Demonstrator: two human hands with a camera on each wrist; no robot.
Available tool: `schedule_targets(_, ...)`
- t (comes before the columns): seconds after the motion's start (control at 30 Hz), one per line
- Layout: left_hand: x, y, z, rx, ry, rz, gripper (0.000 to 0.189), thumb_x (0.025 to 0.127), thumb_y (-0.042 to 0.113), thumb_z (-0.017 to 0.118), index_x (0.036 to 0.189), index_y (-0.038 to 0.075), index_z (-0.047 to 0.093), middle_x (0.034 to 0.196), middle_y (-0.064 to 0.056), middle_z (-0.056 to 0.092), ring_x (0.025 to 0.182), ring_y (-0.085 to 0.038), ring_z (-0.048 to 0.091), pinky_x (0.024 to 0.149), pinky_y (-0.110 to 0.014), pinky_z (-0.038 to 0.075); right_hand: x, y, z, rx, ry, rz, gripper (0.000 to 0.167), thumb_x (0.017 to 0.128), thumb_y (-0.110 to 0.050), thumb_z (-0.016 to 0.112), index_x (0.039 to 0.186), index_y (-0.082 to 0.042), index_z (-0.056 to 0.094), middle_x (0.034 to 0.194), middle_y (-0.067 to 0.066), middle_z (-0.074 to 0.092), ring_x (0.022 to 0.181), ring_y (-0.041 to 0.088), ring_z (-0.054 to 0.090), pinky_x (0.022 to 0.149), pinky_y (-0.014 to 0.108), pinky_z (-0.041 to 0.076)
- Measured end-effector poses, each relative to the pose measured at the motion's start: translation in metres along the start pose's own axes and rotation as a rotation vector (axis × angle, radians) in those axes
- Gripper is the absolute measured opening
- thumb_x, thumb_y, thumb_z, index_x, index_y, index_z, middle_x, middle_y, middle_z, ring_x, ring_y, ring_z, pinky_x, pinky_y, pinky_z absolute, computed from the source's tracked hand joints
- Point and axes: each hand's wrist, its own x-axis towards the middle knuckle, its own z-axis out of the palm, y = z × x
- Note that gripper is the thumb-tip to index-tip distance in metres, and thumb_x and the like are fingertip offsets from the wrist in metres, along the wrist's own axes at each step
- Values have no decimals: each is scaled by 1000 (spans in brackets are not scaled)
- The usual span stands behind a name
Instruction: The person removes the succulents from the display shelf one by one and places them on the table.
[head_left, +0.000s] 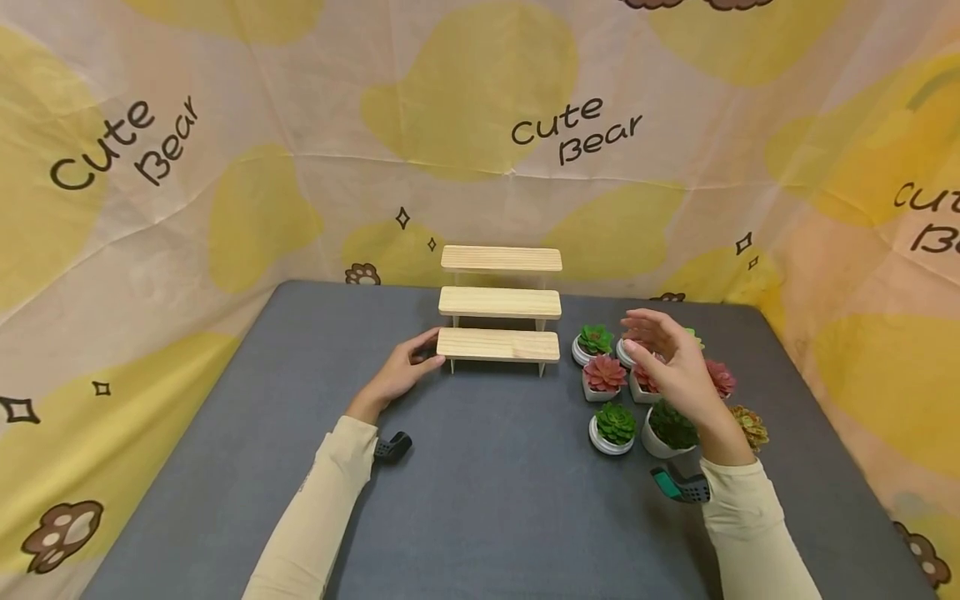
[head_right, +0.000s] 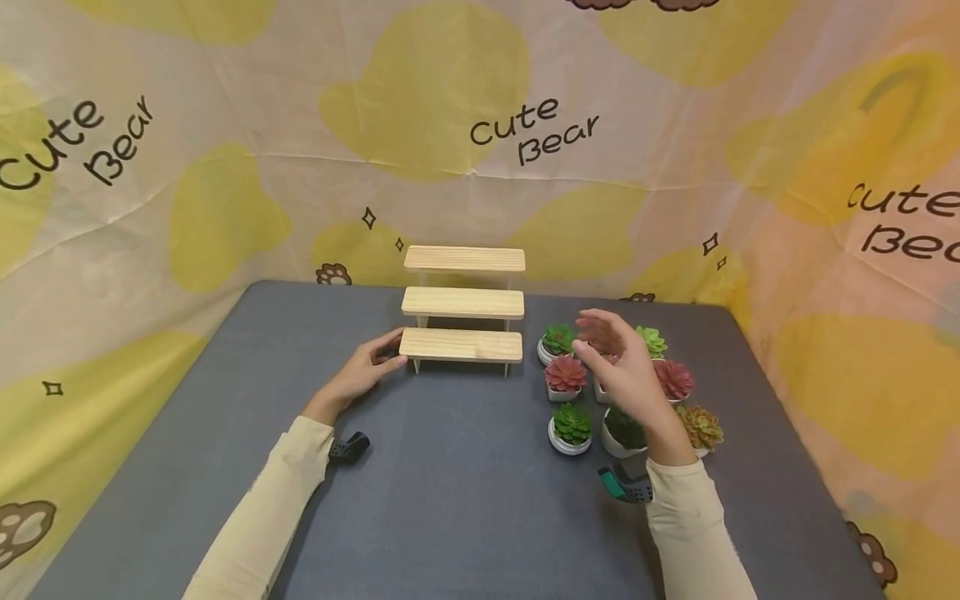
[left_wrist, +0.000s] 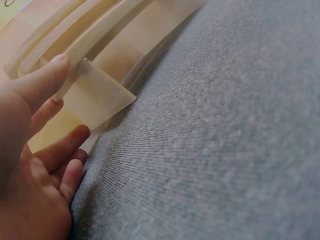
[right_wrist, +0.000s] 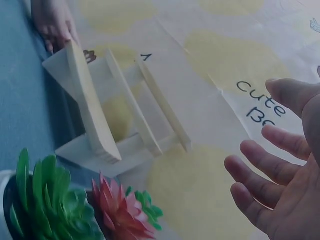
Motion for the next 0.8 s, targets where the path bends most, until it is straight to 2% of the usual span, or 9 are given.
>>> schedule_targets(0.1, 0, 0, -1, 17, 0, 3, 64, 101, 22, 64, 157, 7, 38, 153, -21, 49, 144, -37, 44, 109, -55, 40, 3, 1, 4, 7, -7, 7, 40, 100, 1, 58, 139, 3, 52, 122, -24, 61, 110, 2, 62, 88, 12, 47)
schedule_targets(0.37, 0, 3, -2, -72, -5, -7, 66, 101, 19, 64, 158, 6, 34, 155, -24, 45, 142, -42, 44, 113, -60, 35, 6, 4, 10, 9, -29, 33, 41, 100, -3, 58, 141, 2, 51, 124, -23, 60, 115, 5, 62, 89, 13, 48)
schedule_targets(0.47, 0, 6, -4, -84, -2, -7, 64, 102, 21, 62, 158, 7, 35, 154, -24, 46, 141, -43, 45, 114, -60, 35, 8, 3, 11, 9, -27, 43, 41, 101, -4, 58, 141, 1, 51, 124, -23, 60, 115, 2, 61, 90, 12, 47)
schedule_targets(0.6, 0, 13, -8, -83, 25, -14, 59, 103, 23, 60, 156, 8, 38, 152, -24, 48, 141, -42, 46, 114, -59, 37, 10, 0, 14, 14, -18, 41, 40, 100, -3, 59, 140, 1, 52, 122, -22, 60, 112, -1, 61, 90, 12, 47)
schedule_targets(0.8, -2, 25, -16, -80, 84, 28, 52, 105, 16, 55, 154, 7, 42, 151, -28, 47, 142, -42, 44, 116, -58, 34, 13, -2, 19, 28, -9, 32, 40, 100, -2, 59, 139, 1, 53, 121, -22, 61, 110, -3, 61, 91, 13, 47)
